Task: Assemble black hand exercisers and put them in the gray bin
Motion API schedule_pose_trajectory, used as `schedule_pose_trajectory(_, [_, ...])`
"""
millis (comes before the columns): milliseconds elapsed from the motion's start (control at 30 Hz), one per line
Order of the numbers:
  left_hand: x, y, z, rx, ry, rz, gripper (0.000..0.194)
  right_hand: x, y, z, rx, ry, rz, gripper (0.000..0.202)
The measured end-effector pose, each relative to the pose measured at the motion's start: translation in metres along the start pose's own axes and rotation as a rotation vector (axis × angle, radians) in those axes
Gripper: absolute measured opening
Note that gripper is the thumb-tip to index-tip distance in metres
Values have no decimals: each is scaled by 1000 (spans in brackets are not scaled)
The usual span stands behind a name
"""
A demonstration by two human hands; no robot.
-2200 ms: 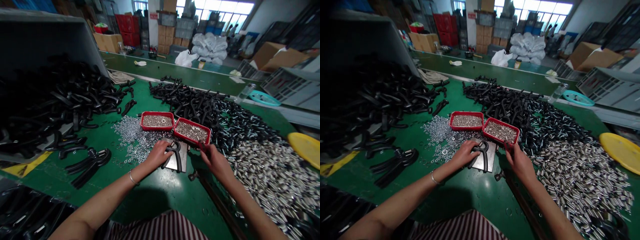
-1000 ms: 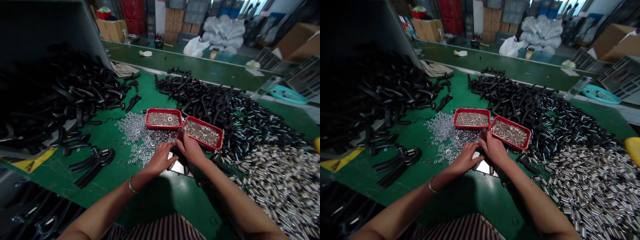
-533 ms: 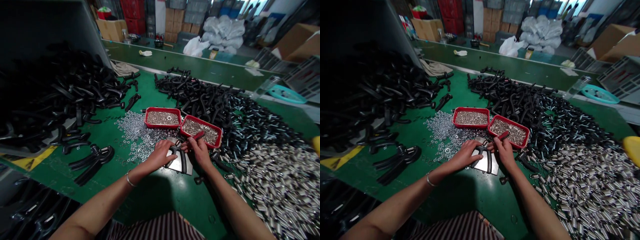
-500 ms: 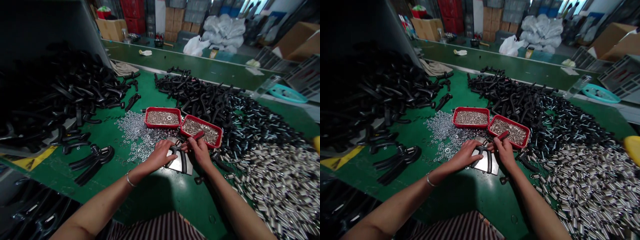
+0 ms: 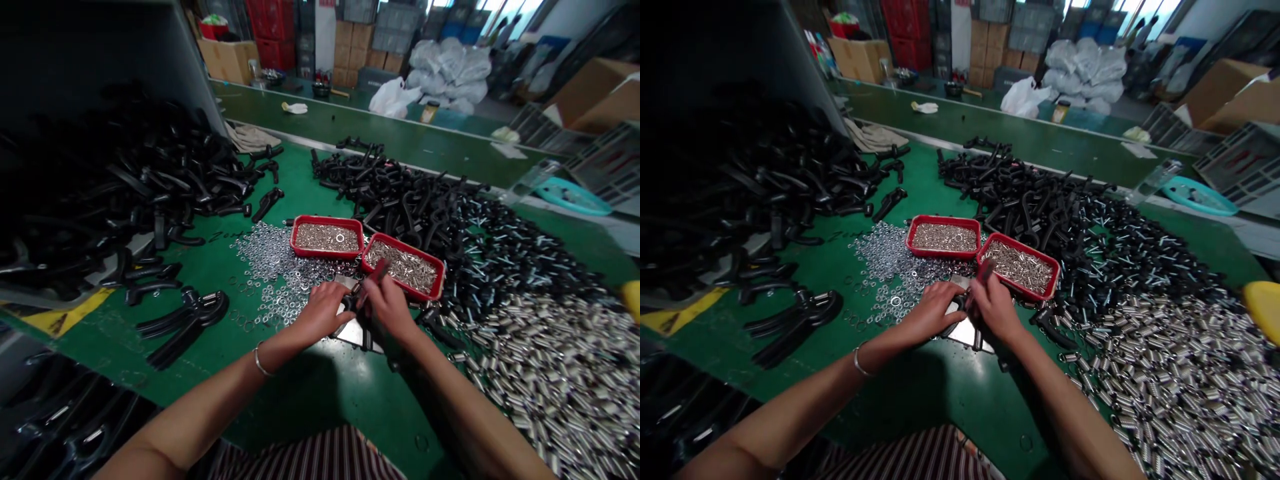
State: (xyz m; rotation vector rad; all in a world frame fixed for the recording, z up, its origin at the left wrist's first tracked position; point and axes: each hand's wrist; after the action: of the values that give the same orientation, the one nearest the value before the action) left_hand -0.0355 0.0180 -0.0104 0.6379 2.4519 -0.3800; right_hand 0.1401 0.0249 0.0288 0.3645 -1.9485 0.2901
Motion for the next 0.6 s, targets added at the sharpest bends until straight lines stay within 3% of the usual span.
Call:
schedule_pose_trajectory(67, [-2, 0, -1, 4, 24, 0, 30, 7, -3, 0, 12, 205, -34, 36])
schedule_pose_trajectory(167, [-3, 0, -2, 8, 32, 3, 31, -1, -4, -1, -50, 325, -41, 33])
schedule_pose_trajectory(267, [-1, 0, 0, 17, 11, 3, 37, -25, -1, -2, -129, 287, 12, 30])
schedule_pose_trajectory(367, [1, 0, 2, 7, -8, 11, 40, -42, 1, -2, -123, 229, 37, 30])
schedule_pose_trajectory(600, [1, 0, -1, 28, -38, 3, 40, -42, 3, 1, -140, 218, 39, 29])
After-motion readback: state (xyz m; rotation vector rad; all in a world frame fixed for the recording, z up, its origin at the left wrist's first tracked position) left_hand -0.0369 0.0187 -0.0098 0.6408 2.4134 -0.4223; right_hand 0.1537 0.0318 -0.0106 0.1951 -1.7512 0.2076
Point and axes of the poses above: each hand's wrist, its own y-axis towards the middle knuckle, its own z-axis out of the palm, x = y × z, and after that the axes turned 13 degrees about x, right-handed
